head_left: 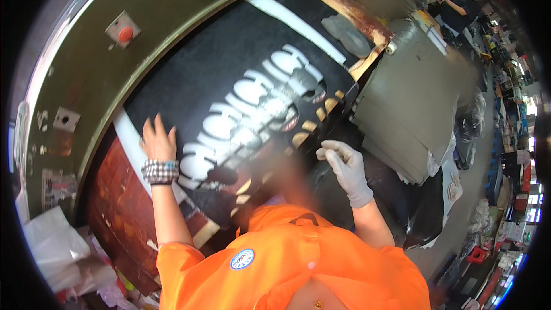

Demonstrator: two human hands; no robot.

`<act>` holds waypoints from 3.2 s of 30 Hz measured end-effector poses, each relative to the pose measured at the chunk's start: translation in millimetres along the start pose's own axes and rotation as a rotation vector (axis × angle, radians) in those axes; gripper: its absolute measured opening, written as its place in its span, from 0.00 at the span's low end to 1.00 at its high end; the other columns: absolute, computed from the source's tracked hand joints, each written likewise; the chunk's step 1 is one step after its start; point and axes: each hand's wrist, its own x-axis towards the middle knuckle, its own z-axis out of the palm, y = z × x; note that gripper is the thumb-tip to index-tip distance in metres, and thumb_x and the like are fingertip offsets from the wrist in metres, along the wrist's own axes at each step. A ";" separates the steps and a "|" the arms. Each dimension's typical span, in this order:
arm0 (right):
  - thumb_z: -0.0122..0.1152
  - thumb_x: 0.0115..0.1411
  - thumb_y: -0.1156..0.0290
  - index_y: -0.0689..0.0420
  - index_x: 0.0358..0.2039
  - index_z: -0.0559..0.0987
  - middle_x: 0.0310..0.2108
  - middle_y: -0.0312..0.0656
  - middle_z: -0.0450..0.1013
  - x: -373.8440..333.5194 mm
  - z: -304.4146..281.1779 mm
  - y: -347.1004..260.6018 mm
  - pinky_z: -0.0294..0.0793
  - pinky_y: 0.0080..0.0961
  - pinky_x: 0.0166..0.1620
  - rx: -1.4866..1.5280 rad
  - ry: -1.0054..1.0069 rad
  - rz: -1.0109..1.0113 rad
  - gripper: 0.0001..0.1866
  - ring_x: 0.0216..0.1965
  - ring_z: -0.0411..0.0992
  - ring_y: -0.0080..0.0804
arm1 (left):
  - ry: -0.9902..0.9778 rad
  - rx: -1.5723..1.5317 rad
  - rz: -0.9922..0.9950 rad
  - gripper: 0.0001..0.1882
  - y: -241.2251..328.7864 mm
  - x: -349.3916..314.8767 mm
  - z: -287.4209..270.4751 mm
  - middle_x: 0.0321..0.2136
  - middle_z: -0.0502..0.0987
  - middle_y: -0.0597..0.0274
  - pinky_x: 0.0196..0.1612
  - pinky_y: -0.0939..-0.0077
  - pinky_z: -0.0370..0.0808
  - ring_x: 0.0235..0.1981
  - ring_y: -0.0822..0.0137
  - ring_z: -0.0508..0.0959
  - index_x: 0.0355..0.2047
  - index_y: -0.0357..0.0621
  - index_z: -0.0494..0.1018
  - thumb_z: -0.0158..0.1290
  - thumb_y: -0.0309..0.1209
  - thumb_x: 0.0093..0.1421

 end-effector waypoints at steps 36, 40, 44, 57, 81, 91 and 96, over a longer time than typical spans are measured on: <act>0.73 0.52 0.69 0.65 0.61 0.69 0.56 0.45 0.70 294.5 -45.6 -54.4 0.69 0.30 0.59 -0.186 -0.142 -0.243 0.37 0.56 0.70 0.35 | 0.331 -0.447 -0.539 0.32 23.7 -51.9 25.2 0.59 0.67 0.40 0.64 0.58 0.65 0.61 0.43 0.67 0.65 0.34 0.59 0.52 0.22 0.60; 0.76 0.47 0.62 0.63 0.62 0.68 0.55 0.44 0.71 240.4 84.6 -67.3 0.67 0.31 0.60 0.048 -0.552 -0.096 0.43 0.57 0.70 0.35 | 0.448 -0.646 -0.601 0.31 18.7 -53.0 33.0 0.59 0.69 0.40 0.64 0.63 0.66 0.61 0.48 0.70 0.68 0.34 0.53 0.43 0.16 0.64; 0.78 0.40 0.58 0.59 0.59 0.71 0.53 0.48 0.72 210.7 219.4 -55.5 0.69 0.36 0.58 -0.221 -0.724 -0.318 0.45 0.55 0.71 0.42 | 0.493 -0.735 -0.617 0.30 14.2 -50.9 39.0 0.59 0.68 0.38 0.64 0.65 0.66 0.62 0.49 0.70 0.69 0.32 0.50 0.38 0.14 0.65; 0.73 0.48 0.58 0.59 0.56 0.72 0.52 0.55 0.70 260.0 310.4 -28.7 0.68 0.47 0.56 -0.527 -0.668 -0.914 0.36 0.53 0.68 0.54 | 0.513 -0.933 -0.667 0.29 -24.0 11.9 49.7 0.57 0.71 0.41 0.62 0.66 0.68 0.60 0.52 0.73 0.68 0.36 0.53 0.39 0.17 0.67; 0.64 0.64 0.59 0.64 0.51 0.79 0.48 0.52 0.78 494.7 81.4 -41.8 0.74 0.33 0.54 -0.881 0.123 -0.402 0.23 0.47 0.76 0.41 | 0.428 -0.344 -0.734 0.15 -44.8 6.2 44.0 0.19 0.77 0.53 0.30 0.53 0.73 0.23 0.48 0.77 0.22 0.45 0.76 0.59 0.40 0.60; 0.57 0.67 0.50 0.69 0.45 0.81 0.42 0.58 0.79 443.2 25.5 -23.3 0.74 0.36 0.46 -1.019 0.085 -0.243 0.29 0.41 0.77 0.46 | 0.350 -0.510 -0.610 0.11 -22.4 -39.7 25.5 0.25 0.73 0.50 0.40 0.57 0.68 0.32 0.48 0.73 0.25 0.40 0.70 0.52 0.31 0.63; 0.63 0.62 0.71 0.68 0.50 0.78 0.44 0.49 0.79 379.1 138.5 -61.5 0.76 0.29 0.47 -0.363 0.017 -0.363 0.18 0.41 0.77 0.35 | 0.235 -0.518 -0.719 0.13 -0.8 -75.3 18.0 0.24 0.76 0.47 0.38 0.50 0.70 0.31 0.43 0.76 0.29 0.38 0.74 0.54 0.37 0.62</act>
